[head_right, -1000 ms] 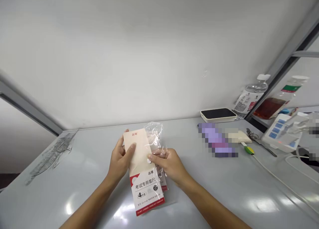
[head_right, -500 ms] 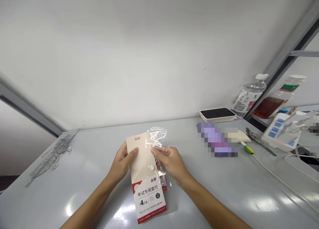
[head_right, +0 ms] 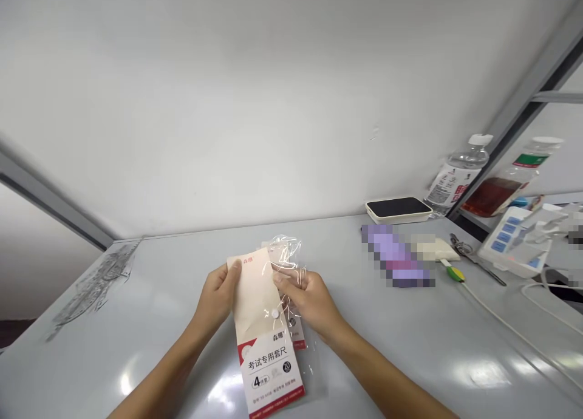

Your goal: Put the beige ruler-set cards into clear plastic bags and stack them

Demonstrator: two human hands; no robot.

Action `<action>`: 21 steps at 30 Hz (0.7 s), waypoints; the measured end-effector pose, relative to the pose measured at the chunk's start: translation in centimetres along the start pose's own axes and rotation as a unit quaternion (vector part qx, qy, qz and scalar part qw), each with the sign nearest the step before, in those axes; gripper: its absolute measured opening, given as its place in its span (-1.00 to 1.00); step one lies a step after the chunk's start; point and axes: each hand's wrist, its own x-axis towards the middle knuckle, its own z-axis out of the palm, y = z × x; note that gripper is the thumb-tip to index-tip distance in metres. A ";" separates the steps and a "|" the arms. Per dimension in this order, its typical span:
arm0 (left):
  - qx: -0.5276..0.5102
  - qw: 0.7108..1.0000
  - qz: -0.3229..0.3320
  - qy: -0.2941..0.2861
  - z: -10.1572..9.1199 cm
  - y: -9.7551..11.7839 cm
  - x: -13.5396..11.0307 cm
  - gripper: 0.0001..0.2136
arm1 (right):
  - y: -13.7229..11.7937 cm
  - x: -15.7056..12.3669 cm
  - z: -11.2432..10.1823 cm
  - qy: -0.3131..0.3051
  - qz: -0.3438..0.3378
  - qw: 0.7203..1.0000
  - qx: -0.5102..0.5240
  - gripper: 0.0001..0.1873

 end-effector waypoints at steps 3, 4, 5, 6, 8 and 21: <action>0.081 0.996 0.023 0.011 -0.3 -0.1 0.2 -0.60 | 0.1 0.2 -0.2 0.000 -0.007 1.000 -0.016 -0.53; 0.089 0.996 0.026 0.001 -0.4 -0.2 0.2 -0.60 | 0.1 0.2 -0.2 0.003 -0.007 1.000 -0.022 -0.54; 0.089 0.996 0.027 -0.014 -0.5 -0.3 0.3 -0.60 | 0.1 0.2 -0.2 0.005 -0.007 1.000 -0.026 -0.55; 0.083 0.996 0.027 -0.028 -0.5 -0.3 0.4 -0.60 | 0.0 0.2 -0.2 0.005 -0.007 1.000 -0.025 -0.56; 0.070 0.996 0.024 -0.048 -0.6 -0.4 0.5 -0.60 | 0.0 0.2 -0.2 0.005 -0.005 1.000 -0.018 -0.57; 0.162 0.984 0.055 -0.042 -0.8 0.1 0.3 -0.65 | -0.1 0.1 -0.1 0.015 -0.014 1.000 -0.017 -0.56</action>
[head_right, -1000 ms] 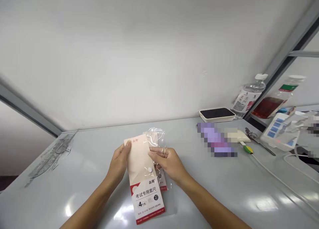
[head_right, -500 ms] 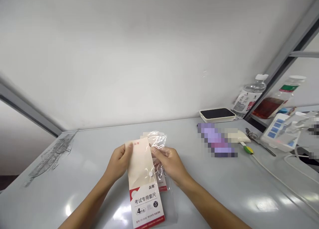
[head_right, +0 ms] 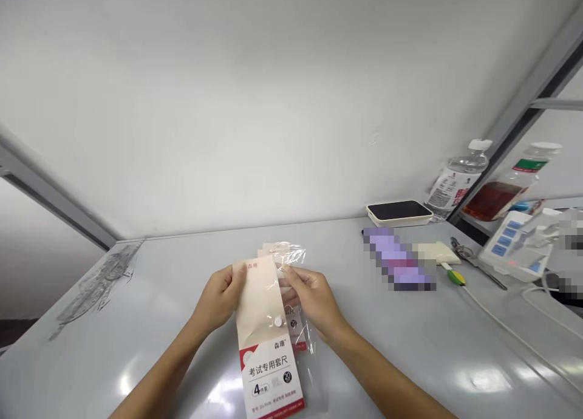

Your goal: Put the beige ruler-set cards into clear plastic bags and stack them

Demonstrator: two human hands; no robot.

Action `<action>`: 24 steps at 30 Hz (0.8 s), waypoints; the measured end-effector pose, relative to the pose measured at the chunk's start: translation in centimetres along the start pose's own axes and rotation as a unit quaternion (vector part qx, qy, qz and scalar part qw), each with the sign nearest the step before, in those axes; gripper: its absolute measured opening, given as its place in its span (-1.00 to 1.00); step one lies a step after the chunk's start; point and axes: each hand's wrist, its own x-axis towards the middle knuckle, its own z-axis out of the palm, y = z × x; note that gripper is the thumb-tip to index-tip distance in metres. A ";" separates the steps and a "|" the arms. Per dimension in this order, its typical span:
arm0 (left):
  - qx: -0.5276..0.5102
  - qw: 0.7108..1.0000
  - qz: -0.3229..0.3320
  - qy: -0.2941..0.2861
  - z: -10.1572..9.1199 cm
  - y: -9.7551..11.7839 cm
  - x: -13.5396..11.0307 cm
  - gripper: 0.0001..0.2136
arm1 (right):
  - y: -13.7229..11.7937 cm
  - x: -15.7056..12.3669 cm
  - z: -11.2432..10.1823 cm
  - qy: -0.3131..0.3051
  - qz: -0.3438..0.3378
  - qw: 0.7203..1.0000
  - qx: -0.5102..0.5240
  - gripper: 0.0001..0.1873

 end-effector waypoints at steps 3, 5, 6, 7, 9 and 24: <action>-0.009 1.000 0.006 -0.027 0.6 -0.3 -0.1 -0.65 | 0.2 -0.1 0.2 -0.022 -0.007 1.000 -0.001 -0.58; -0.027 0.999 0.007 -0.038 1.1 -0.4 -0.3 -0.64 | 0.4 -0.2 0.3 -0.030 -0.004 1.000 -0.001 -0.58; -0.038 0.999 0.006 -0.038 1.4 -0.5 -0.4 -0.64 | 0.5 -0.2 0.4 -0.034 0.000 0.999 -0.001 -0.58; -0.049 0.998 0.006 -0.035 1.7 -0.4 -0.6 -0.65 | 0.5 -0.2 0.4 -0.039 0.005 0.999 0.000 -0.58; -0.072 0.997 0.017 -0.018 2.1 -0.3 -0.9 -0.66 | 0.5 -0.1 0.4 -0.046 0.012 0.999 0.007 -0.57; -0.296 0.943 0.011 -0.150 0.9 0.0 -0.4 -0.68 | -0.7 -0.2 -0.1 -0.050 0.018 0.997 0.050 -0.56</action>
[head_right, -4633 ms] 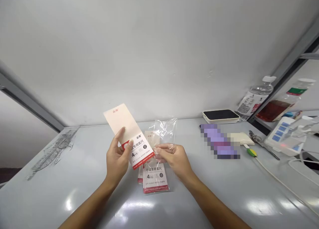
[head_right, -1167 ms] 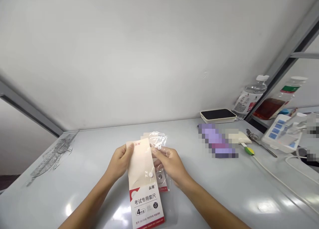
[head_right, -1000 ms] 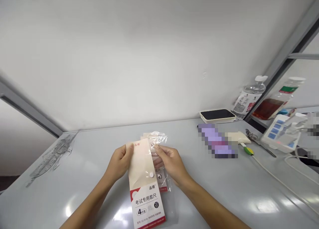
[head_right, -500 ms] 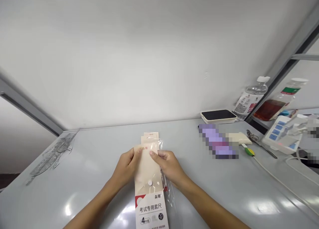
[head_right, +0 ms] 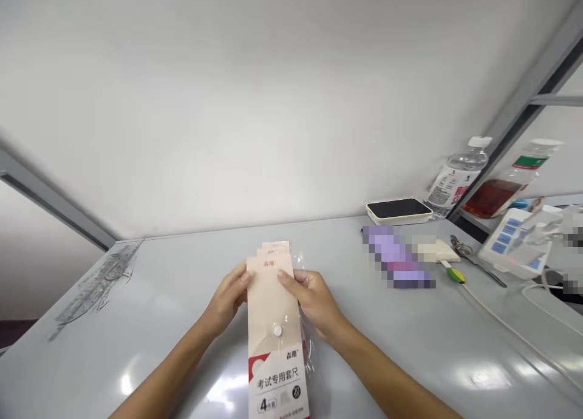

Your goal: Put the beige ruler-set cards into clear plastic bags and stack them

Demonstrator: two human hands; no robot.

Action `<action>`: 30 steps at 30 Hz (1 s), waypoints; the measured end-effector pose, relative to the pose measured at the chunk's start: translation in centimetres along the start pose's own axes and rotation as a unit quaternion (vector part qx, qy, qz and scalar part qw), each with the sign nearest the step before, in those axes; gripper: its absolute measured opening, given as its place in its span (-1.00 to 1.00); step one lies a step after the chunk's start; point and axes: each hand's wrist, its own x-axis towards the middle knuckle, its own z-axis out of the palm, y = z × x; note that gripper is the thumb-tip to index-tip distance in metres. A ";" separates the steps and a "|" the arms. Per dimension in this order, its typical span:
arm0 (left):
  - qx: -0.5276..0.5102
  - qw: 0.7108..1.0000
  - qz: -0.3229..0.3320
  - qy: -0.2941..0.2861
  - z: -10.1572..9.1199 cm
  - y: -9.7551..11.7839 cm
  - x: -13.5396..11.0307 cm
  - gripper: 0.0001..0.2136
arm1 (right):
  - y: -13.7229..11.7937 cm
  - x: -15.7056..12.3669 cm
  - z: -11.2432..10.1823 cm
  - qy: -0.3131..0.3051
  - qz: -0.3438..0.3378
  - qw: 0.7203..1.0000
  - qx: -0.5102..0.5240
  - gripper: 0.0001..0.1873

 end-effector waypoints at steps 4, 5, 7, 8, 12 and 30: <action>0.008 0.996 -0.034 -0.077 0.4 -0.5 0.1 -0.67 | 0.0 0.3 -0.3 0.066 -0.031 0.997 -0.006 -0.57; 0.004 0.996 -0.043 -0.083 0.5 -0.6 0.1 -0.68 | 0.1 0.3 -0.4 0.071 -0.039 0.997 -0.009 -0.58; -0.017 0.995 -0.057 -0.075 0.5 -0.9 0.2 -0.68 | 0.2 0.3 -0.4 0.058 -0.045 0.997 -0.013 -0.59; -0.031 0.996 -0.060 -0.062 0.5 -1.0 0.4 -0.67 | 0.2 0.3 -0.4 0.045 -0.041 0.998 -0.014 -0.59; -0.057 0.996 -0.071 0.002 0.2 -1.1 0.8 -0.66 | 0.4 0.2 0.0 -0.011 -0.011 1.000 -0.026 -0.57; -0.028 0.995 -0.075 -0.067 0.0 -0.2 0.4 -0.62 | 0.7 0.5 -0.3 0.084 -0.030 0.996 -0.019 -0.57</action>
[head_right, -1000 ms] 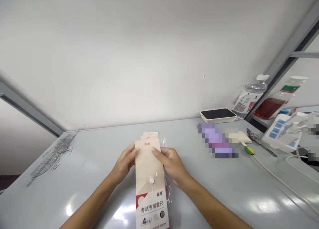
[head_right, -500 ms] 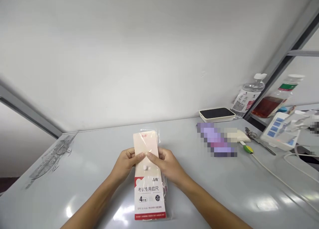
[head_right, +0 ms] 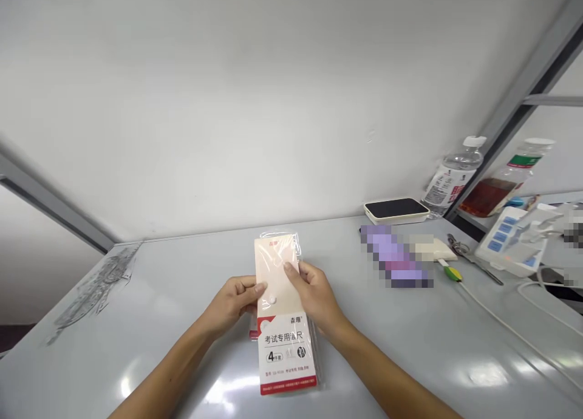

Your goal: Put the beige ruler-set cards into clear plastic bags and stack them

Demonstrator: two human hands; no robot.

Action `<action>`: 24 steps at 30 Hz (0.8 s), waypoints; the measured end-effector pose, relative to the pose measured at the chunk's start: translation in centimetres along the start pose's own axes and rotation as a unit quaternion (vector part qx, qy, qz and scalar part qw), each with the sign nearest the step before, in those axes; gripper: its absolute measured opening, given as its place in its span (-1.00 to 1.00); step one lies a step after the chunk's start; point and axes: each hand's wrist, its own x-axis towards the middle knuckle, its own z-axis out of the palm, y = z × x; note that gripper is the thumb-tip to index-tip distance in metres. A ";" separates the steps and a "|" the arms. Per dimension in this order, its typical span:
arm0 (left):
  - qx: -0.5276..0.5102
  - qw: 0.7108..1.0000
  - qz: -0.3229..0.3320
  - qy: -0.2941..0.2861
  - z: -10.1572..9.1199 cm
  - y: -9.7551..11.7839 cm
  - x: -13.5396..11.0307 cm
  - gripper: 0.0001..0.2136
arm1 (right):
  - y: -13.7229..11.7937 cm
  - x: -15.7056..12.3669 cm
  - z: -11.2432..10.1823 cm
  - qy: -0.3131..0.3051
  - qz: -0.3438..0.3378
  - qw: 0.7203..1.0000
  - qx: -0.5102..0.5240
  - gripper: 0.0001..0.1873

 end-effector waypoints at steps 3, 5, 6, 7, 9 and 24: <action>-0.004 1.000 -0.011 0.023 -0.1 -0.6 0.3 -0.63 | 0.1 0.0 0.1 -0.002 -0.004 1.000 -0.002 -0.58; 0.004 0.999 -0.020 0.048 -0.2 -0.9 0.5 -0.64 | 0.3 -0.1 0.2 0.002 -0.009 1.000 -0.025 -0.60; 0.011 0.998 -0.024 0.060 -0.3 -1.0 0.6 -0.64 | 0.4 -0.1 0.2 0.002 -0.010 0.999 -0.038 -0.61; 0.017 0.997 -0.026 0.070 -0.3 -1.1 0.6 -0.65 | 0.5 -0.1 0.2 0.000 -0.011 0.999 -0.048 -0.61; 0.025 0.996 -0.030 0.084 -0.2 -1.0 0.6 -0.65 | 0.5 -0.1 0.2 -0.007 -0.010 0.998 -0.057 -0.62; -0.109 0.978 -0.028 0.174 0.6 -0.8 0.7 -0.61 | 0.8 -0.2 0.3 -0.140 -0.031 0.990 0.002 -0.71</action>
